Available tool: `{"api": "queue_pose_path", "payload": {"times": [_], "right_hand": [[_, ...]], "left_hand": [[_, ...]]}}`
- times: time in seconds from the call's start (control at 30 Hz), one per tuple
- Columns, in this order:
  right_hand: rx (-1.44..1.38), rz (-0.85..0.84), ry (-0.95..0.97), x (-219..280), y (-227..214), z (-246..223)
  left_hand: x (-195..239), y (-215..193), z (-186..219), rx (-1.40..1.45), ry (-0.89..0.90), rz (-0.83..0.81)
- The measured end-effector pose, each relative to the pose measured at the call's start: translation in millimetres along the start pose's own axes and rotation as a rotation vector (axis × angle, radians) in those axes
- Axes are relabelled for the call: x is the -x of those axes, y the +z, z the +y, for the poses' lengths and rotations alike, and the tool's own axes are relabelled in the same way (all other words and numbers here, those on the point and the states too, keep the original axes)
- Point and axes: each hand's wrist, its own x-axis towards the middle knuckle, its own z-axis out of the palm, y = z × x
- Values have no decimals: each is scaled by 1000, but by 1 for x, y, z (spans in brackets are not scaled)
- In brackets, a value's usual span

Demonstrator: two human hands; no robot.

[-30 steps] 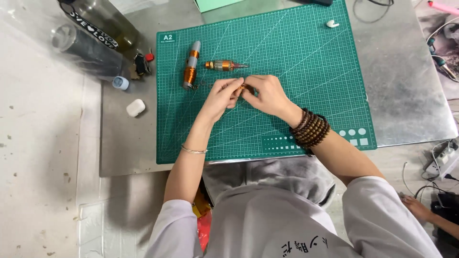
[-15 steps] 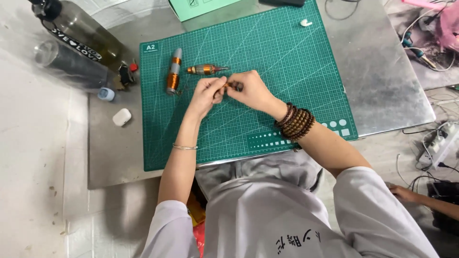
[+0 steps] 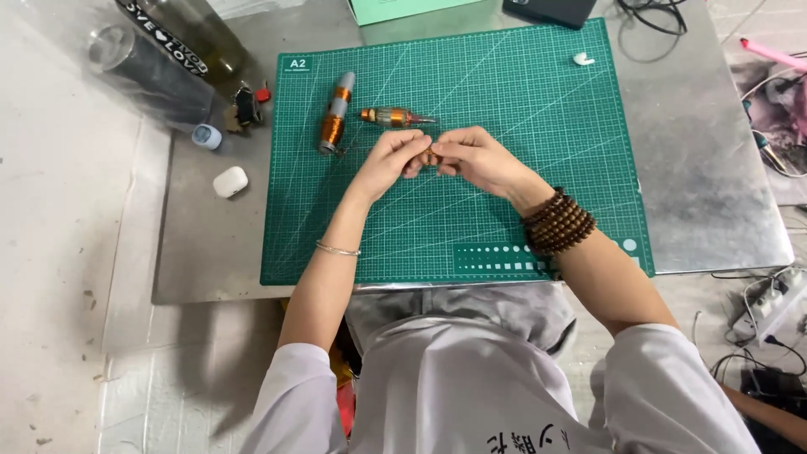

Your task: Winding thin copper wire around small electronic or mechanical components on a workbench.

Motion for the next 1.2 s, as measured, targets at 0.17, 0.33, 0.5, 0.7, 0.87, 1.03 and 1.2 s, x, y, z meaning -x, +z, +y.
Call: {"api": "queue_pose_path", "payload": {"times": [0.17,0.33,0.5,0.7,0.87,1.03,1.2], "right_hand": [[153,-66,-59,-5,-13,16],[265,-38,-190,-4,-9,8],[175,-11,-218,-8,-12,19],[27,70,-262,-8,0,16],[20,65,-252,-1,14,-3],[-43,-11,-195,-4,-3,4],[-79,-154,-59,-6,-18,3]], "left_hand": [[4,4,1,-30,52,-15],[1,5,1,-28,41,-20],[0,12,-2,91,43,19],[-5,16,5,212,-5,62],[0,18,8,249,-39,55],[4,15,12,297,-31,-37],[9,15,22,282,2,-168]]}}
